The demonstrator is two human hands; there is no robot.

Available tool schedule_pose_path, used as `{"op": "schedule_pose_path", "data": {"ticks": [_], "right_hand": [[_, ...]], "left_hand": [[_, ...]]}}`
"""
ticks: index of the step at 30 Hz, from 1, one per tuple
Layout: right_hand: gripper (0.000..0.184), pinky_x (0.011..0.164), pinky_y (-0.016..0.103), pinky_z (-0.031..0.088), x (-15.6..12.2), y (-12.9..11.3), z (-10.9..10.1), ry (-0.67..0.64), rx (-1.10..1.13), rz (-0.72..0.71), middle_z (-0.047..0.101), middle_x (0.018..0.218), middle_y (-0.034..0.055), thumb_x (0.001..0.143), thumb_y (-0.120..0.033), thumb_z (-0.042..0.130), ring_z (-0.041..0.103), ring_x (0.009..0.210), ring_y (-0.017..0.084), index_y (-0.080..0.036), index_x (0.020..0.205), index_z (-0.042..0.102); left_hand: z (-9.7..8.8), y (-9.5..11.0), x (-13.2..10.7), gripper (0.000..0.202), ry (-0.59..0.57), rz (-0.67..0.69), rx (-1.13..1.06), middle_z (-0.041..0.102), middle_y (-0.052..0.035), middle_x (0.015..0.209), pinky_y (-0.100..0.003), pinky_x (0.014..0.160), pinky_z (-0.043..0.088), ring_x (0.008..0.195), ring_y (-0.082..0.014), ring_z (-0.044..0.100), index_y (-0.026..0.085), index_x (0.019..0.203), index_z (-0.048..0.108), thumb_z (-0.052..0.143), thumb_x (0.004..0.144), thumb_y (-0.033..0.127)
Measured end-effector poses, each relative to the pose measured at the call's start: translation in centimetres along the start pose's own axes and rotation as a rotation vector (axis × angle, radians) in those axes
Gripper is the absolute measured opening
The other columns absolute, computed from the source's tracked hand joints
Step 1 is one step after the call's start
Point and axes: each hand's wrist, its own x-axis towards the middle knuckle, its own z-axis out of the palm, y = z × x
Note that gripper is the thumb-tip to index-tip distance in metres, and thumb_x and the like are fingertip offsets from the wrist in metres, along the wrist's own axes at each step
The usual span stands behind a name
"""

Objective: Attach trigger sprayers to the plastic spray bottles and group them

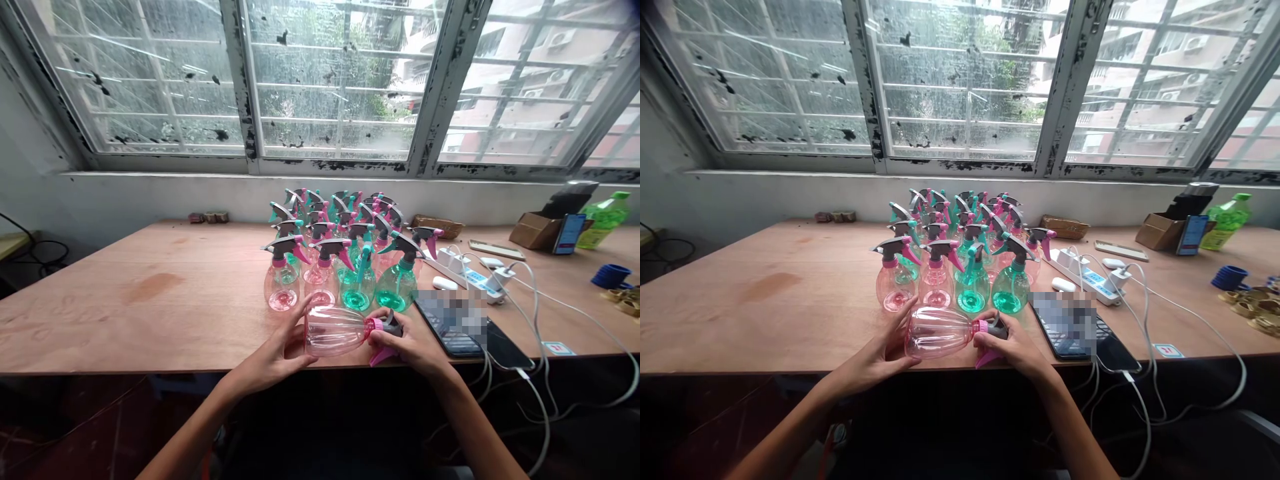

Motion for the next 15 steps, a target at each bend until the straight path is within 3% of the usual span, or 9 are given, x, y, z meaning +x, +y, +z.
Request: {"op": "schedule_pose_path", "data": {"ticks": [5, 11, 15], "right_hand": [[0.045, 0.073, 0.031, 0.052, -0.02, 0.24, -0.12, 0.007, -0.024, -0.008, 0.072, 0.08, 0.0018, 0.076, -0.052, 0.083, 0.069, 0.077, 0.021, -0.019, 0.098, 0.062], [0.045, 0.073, 0.031, 0.052, 0.08, 0.5, -0.3, 0.006, 0.015, -0.011, 0.072, 0.08, 0.0024, 0.077, -0.053, 0.082, 0.069, 0.076, 0.021, -0.018, 0.099, 0.061], [0.046, 0.073, 0.032, 0.054, 0.07, 0.36, -0.29, 0.015, -0.009, -0.014, 0.073, 0.08, 0.0025, 0.077, -0.054, 0.081, 0.07, 0.076, 0.022, -0.019, 0.098, 0.062]], "left_hand": [[0.04, 0.39, -0.05, 0.083, 0.021, -0.079, -0.057, 0.023, -0.0095, 0.167, -0.052, 0.119, 0.037, 0.146, -0.0338, 0.04, 0.036, 0.155, 0.028, 0.075, 0.089, 0.022], [0.14, -0.05, 0.06, 0.079, 0.017, -0.003, -0.08, 0.025, -0.0088, 0.167, -0.051, 0.117, 0.04, 0.146, -0.034, 0.041, 0.04, 0.155, 0.025, 0.07, 0.093, 0.022], [0.16, -0.17, -0.04, 0.096, 0.076, -0.046, -0.026, 0.02, -0.0085, 0.169, -0.05, 0.118, 0.039, 0.147, -0.0364, 0.038, 0.039, 0.158, 0.022, 0.08, 0.084, 0.022]]}}
